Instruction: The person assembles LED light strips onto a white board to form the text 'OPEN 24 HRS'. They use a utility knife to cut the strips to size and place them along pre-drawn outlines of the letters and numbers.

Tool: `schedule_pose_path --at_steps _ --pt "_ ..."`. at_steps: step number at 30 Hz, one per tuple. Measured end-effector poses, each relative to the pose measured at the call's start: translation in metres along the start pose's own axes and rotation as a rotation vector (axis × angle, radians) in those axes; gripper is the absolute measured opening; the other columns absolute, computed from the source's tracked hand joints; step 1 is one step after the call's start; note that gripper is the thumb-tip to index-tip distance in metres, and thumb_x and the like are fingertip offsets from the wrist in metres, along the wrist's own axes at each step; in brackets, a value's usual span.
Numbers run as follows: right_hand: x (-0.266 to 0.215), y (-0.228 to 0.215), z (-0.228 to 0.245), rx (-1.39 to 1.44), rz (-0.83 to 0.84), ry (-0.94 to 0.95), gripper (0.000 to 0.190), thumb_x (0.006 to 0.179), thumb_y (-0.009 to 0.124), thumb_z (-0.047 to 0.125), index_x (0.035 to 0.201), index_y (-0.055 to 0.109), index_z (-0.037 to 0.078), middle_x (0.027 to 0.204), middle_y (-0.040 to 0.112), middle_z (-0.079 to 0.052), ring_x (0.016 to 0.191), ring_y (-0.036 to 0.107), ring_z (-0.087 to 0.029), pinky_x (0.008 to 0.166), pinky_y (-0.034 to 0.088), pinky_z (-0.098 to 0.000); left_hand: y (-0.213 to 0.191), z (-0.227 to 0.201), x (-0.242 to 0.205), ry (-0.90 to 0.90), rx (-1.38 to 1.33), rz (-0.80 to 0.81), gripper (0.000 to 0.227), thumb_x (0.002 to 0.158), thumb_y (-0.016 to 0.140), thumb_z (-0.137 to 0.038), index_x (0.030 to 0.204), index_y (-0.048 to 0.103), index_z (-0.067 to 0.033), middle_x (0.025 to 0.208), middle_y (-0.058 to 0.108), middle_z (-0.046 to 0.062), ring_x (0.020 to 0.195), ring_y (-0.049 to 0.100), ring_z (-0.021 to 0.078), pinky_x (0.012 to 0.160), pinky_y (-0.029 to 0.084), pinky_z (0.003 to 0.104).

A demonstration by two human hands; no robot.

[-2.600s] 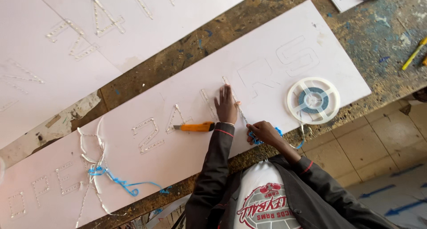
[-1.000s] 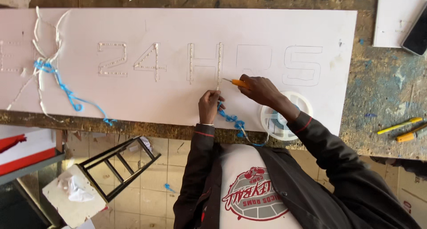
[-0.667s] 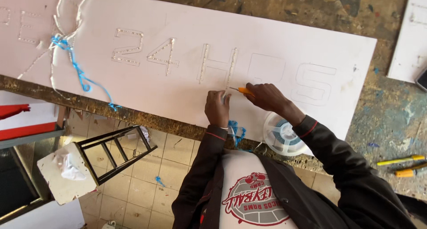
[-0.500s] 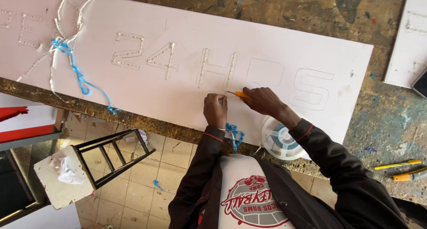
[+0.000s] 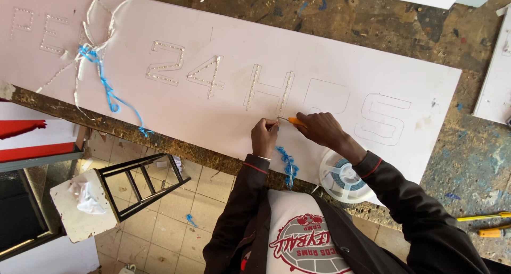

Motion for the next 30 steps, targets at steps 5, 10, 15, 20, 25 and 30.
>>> schedule_pose_path --at_steps 5,10,15,20,25,30 --pt "0.001 0.004 0.0 0.002 -0.001 -0.001 0.032 0.117 0.049 0.05 0.125 0.061 0.021 0.098 0.083 -0.018 0.095 0.084 -0.047 0.09 0.063 -0.0589 -0.023 -0.032 -0.013 -0.128 -0.217 0.071 0.023 0.1 0.085 -0.027 0.103 0.079 -0.0052 0.086 0.083 0.011 0.067 0.079 0.0193 0.063 0.063 0.034" --pt "-0.001 0.002 -0.002 0.018 -0.026 -0.014 0.03 0.115 0.053 0.048 0.123 0.062 0.021 0.098 0.084 -0.018 0.094 0.085 -0.047 0.088 0.063 -0.0589 -0.022 -0.03 -0.012 -0.206 -0.283 0.057 0.025 0.094 0.088 -0.021 0.107 0.082 -0.0004 0.084 0.084 0.013 0.058 0.078 0.0156 0.054 0.066 0.028" --pt "0.0 0.008 -0.004 0.01 -0.029 0.002 0.037 0.116 0.048 0.054 0.125 0.063 0.021 0.098 0.083 -0.02 0.096 0.084 -0.049 0.09 0.062 -0.0599 -0.017 -0.029 -0.004 -0.191 0.0 0.085 0.029 0.091 0.083 -0.031 0.11 0.088 -0.009 0.078 0.085 -0.001 0.055 0.078 0.0151 0.072 0.068 0.036" --pt "0.002 0.006 -0.002 0.01 -0.019 -0.011 0.036 0.116 0.047 0.054 0.123 0.063 0.022 0.098 0.084 -0.02 0.097 0.084 -0.049 0.091 0.063 -0.0594 -0.023 -0.032 -0.007 -0.199 0.043 0.039 0.031 0.094 0.079 -0.04 0.109 0.088 -0.0147 0.08 0.085 -0.005 0.056 0.077 0.0151 0.078 0.066 0.038" --pt "-0.001 0.004 -0.003 0.011 -0.034 -0.005 0.032 0.114 0.05 0.05 0.122 0.063 0.022 0.097 0.084 -0.019 0.096 0.084 -0.048 0.089 0.063 -0.0592 -0.017 -0.019 -0.007 -0.162 0.08 0.016 0.028 0.094 0.079 -0.038 0.11 0.088 -0.0176 0.083 0.084 -0.006 0.062 0.079 0.0204 0.085 0.064 0.042" --pt "-0.003 0.001 0.001 0.042 -0.011 -0.009 0.036 0.116 0.048 0.052 0.123 0.064 0.021 0.098 0.085 -0.021 0.097 0.084 -0.05 0.09 0.063 -0.0595 -0.024 -0.031 -0.012 -0.082 0.09 0.014 0.02 0.097 0.077 -0.034 0.109 0.086 -0.0216 0.082 0.08 -0.006 0.084 0.083 0.0294 0.092 0.063 0.051"
Point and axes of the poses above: each hand's wrist, its own x-axis towards the middle knuckle, its own y-axis out of the palm, z = x × y, the point moved 8 cm from there along x, towards the middle knuckle
